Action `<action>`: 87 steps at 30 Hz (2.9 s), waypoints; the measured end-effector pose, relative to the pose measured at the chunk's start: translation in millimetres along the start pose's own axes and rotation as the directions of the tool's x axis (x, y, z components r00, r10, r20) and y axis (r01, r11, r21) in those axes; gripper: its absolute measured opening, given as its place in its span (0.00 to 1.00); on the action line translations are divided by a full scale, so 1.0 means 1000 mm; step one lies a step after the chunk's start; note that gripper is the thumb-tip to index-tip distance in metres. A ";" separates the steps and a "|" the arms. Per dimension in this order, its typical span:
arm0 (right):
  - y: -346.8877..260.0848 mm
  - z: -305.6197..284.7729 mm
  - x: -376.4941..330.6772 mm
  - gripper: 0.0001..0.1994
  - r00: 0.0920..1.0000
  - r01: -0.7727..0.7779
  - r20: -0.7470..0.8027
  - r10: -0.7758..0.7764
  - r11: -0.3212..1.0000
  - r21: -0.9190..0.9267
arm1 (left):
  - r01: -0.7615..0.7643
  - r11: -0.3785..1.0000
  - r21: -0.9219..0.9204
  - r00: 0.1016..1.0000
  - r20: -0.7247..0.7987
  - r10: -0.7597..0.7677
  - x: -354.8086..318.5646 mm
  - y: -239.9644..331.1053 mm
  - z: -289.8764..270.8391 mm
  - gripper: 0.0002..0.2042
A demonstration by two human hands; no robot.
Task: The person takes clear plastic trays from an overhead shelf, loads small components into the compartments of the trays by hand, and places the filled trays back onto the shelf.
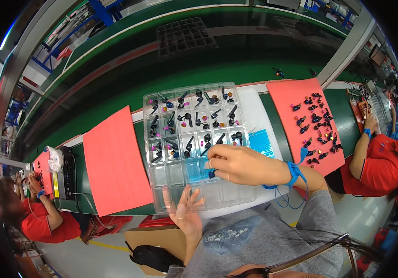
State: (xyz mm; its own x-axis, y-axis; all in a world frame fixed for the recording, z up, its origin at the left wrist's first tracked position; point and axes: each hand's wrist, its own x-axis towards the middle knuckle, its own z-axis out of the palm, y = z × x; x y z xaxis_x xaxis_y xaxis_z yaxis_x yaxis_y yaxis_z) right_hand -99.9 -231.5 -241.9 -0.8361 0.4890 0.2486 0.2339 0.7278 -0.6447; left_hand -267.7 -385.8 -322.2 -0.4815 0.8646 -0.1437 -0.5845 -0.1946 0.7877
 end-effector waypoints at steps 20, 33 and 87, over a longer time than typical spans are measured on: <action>-0.104 -0.005 -0.010 0.07 0.981 -0.120 0.141 -0.136 0.148 0.982 | -0.029 0.997 -0.073 0.997 -0.076 0.023 0.007 -0.021 -0.009 0.39; -0.123 0.000 0.007 0.06 0.997 0.025 0.038 -0.063 0.777 0.629 | -0.067 0.993 -0.096 0.997 -0.031 0.065 0.001 -0.021 -0.011 0.36; 0.148 -0.009 -0.128 0.05 0.956 -0.257 -0.287 0.063 0.651 -0.714 | -0.239 0.970 -0.044 0.971 -0.001 0.239 0.004 0.007 0.018 0.37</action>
State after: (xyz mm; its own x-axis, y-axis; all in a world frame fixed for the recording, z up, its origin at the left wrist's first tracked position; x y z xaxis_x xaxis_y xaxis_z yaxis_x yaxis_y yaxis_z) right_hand 46.2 -182.3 -362.4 -0.6423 0.6513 0.4041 0.7217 0.6914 0.0327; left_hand -261.9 -375.8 -306.6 -0.6082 0.7923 0.0480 -0.4805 -0.4156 0.7723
